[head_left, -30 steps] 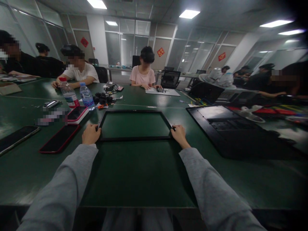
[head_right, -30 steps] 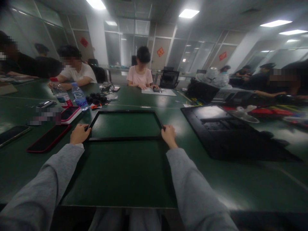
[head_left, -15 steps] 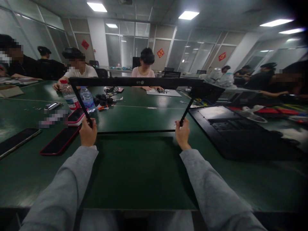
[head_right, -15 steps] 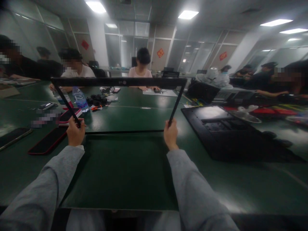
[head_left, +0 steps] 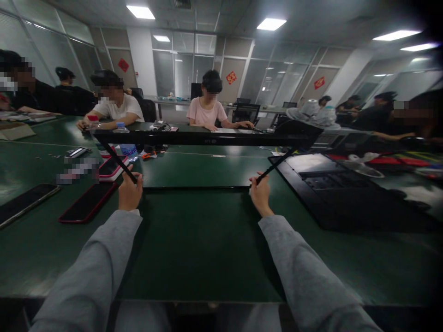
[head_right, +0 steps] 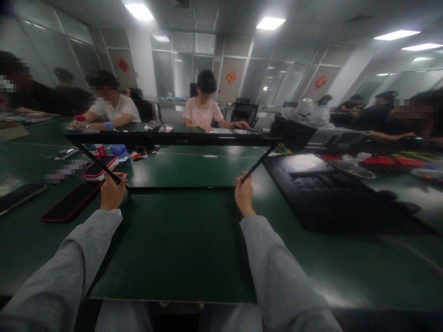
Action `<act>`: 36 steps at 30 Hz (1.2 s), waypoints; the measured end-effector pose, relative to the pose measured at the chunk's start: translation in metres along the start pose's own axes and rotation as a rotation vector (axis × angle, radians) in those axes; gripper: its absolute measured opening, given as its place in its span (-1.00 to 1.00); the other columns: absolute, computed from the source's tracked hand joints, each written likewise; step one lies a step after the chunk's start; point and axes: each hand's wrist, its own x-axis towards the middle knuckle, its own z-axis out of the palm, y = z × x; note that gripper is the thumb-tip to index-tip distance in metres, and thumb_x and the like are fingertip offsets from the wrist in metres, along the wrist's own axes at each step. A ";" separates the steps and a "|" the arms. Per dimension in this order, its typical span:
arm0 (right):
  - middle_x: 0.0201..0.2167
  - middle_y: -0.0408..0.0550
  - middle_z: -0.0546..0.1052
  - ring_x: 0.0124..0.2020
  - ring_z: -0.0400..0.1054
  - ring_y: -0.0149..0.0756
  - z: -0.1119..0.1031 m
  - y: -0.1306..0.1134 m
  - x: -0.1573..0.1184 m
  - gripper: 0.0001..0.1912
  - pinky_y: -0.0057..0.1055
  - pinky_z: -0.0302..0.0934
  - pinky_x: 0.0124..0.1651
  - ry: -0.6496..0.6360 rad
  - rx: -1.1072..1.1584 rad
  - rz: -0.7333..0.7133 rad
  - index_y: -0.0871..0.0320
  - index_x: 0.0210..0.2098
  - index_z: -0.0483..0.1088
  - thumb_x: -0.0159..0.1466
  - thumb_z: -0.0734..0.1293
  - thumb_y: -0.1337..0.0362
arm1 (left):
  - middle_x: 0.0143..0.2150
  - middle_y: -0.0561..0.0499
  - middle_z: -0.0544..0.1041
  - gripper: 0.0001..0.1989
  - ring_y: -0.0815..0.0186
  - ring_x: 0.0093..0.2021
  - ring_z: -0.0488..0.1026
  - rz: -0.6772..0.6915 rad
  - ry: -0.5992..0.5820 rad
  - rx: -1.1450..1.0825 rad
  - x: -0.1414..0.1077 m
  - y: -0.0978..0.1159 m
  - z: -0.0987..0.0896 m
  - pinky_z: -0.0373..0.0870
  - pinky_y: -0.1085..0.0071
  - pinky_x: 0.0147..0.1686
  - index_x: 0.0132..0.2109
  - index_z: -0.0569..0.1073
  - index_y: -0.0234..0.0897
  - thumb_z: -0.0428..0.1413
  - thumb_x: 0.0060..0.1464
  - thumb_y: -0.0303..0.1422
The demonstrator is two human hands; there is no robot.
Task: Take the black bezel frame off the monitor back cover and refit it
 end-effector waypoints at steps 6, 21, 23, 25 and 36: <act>-0.20 0.11 0.57 -0.18 0.48 -0.09 0.003 0.008 0.002 -0.51 -0.11 0.32 -0.03 -0.039 0.017 0.042 0.21 0.17 0.18 0.37 0.09 0.07 | 0.00 -0.16 0.58 -0.38 0.07 -0.11 0.58 -0.050 -0.180 0.056 0.000 -0.012 0.006 0.45 0.13 -0.04 0.38 0.09 -0.32 0.00 0.28 -0.18; -0.24 0.06 0.56 -0.22 0.46 -0.13 0.000 0.006 0.003 -0.54 -0.11 0.31 -0.02 -0.008 0.004 0.057 0.16 0.12 0.20 0.39 0.06 0.02 | 0.00 -0.31 0.58 -0.35 -0.06 0.00 0.56 -0.037 -0.213 0.229 0.003 0.000 -0.004 0.43 0.10 -0.02 0.39 0.16 -0.40 -0.23 0.35 -0.05; -0.27 0.04 0.56 -0.26 0.45 -0.14 -0.001 0.003 0.002 -0.51 -0.13 0.31 -0.06 -0.018 0.002 0.048 0.16 0.12 0.22 0.40 0.05 -0.03 | -0.05 -0.31 0.59 -0.34 -0.05 -0.06 0.57 -0.065 -0.185 0.280 0.003 0.007 -0.009 0.44 0.13 -0.08 0.37 0.20 -0.40 -0.27 0.36 -0.03; -0.30 0.01 0.55 -0.30 0.44 -0.15 -0.002 0.001 0.001 -0.49 -0.16 0.32 -0.10 -0.029 -0.003 0.047 0.16 0.14 0.22 0.39 0.05 -0.05 | -0.08 -0.30 0.60 -0.36 -0.04 -0.13 0.58 -0.106 -0.190 0.332 0.002 0.015 -0.013 0.43 0.14 -0.12 0.35 0.22 -0.39 -0.28 0.36 -0.04; -0.44 -0.02 0.55 -0.38 0.44 -0.16 0.005 0.026 0.006 -0.40 -0.16 0.33 -0.15 -0.181 0.065 0.251 0.22 0.07 0.30 0.20 0.27 -0.07 | -0.08 -0.19 0.63 -0.56 -0.03 -0.05 0.55 -0.261 -0.362 0.308 0.001 -0.003 -0.007 0.41 0.08 -0.02 0.15 0.48 -0.18 0.04 0.22 -0.10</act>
